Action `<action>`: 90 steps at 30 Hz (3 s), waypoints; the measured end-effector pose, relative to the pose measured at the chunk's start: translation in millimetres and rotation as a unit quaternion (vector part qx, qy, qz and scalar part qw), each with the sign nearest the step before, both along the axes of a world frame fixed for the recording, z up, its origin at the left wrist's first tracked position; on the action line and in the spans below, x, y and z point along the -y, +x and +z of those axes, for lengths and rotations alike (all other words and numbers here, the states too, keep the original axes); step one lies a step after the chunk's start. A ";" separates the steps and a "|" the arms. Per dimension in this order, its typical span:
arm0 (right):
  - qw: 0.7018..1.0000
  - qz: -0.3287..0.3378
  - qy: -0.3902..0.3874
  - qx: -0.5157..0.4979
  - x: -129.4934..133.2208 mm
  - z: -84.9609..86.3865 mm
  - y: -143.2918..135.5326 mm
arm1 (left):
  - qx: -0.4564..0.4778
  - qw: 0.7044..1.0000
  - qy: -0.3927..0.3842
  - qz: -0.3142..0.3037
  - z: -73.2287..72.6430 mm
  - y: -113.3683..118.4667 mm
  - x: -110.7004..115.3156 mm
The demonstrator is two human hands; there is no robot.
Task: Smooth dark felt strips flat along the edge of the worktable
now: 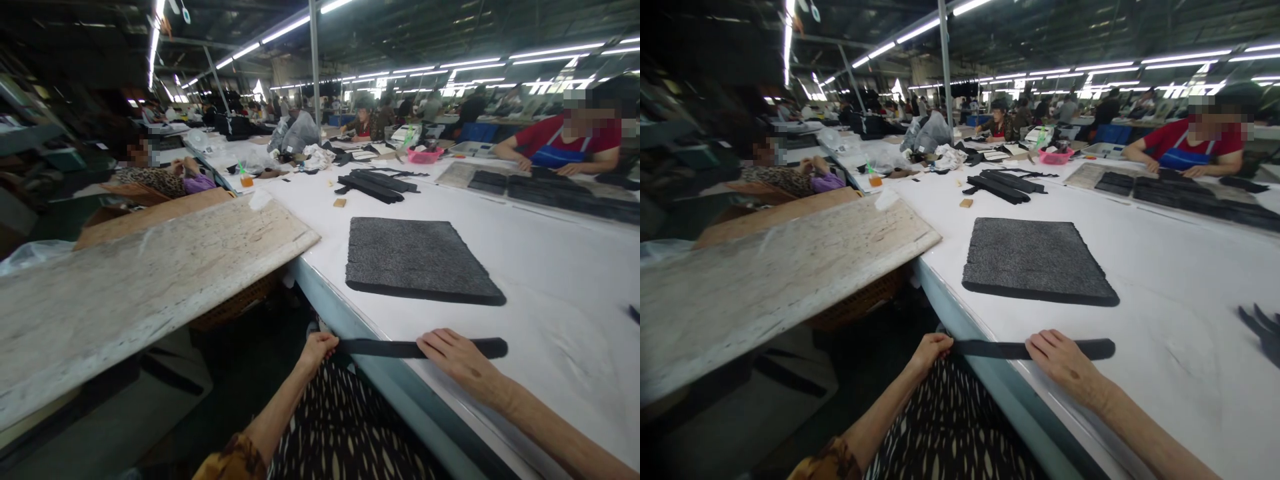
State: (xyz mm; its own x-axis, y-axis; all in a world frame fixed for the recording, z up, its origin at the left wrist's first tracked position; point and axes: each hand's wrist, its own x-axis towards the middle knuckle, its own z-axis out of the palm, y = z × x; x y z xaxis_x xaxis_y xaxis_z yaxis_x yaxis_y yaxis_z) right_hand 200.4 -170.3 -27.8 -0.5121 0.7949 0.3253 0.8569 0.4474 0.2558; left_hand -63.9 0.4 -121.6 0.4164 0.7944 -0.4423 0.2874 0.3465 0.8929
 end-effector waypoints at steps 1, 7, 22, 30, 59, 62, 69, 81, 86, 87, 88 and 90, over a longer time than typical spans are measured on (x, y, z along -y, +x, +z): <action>1.000 0.000 0.002 0.002 0.4 0.3 0.3 | -0.006 1.000 -0.001 0.003 -3.5 -3.1 -1.1; 1.000 0.008 -0.005 0.006 -4.7 -1.8 -10.1 | -0.040 0.999 -0.005 0.019 -22.0 -25.2 -8.0; 0.997 0.032 -0.020 0.061 -26.5 -2.9 -43.8 | -0.110 0.992 0.056 0.028 -4.3 -34.3 -3.0; 0.998 0.022 -0.018 0.055 -26.9 -2.9 -44.6 | 0.063 0.968 0.068 -0.231 58.2 44.8 33.3; 0.994 0.066 -0.045 0.079 -25.6 5.3 -36.9 | 0.033 0.989 0.018 -0.143 30.4 -2.4 24.0; 0.995 0.060 -0.040 0.070 -23.9 2.0 -33.2 | 0.022 0.989 0.015 -0.142 45.5 -14.4 26.1; 0.998 0.014 -0.021 0.064 -7.7 -1.6 -10.8 | 0.014 0.988 0.044 -0.147 61.2 -18.8 25.3; 0.986 -0.148 0.003 -0.081 12.9 17.9 4.7 | -0.034 0.979 0.117 -0.166 85.1 -18.1 33.6; 0.928 -0.121 -0.176 -0.304 -25.1 45.9 -58.9 | -0.021 0.953 0.225 -0.200 97.2 5.6 41.7; 0.916 -0.107 -0.225 -0.314 -32.3 45.6 -70.8 | -0.019 0.946 0.246 -0.209 97.5 9.5 41.8; 0.904 -0.106 -0.269 -0.315 -38.4 42.4 -79.7 | -0.019 0.941 0.259 -0.218 96.4 12.4 40.6; 0.870 -0.164 -0.327 -0.329 -47.1 29.4 -86.0 | -0.033 0.934 0.256 -0.248 91.1 15.0 33.9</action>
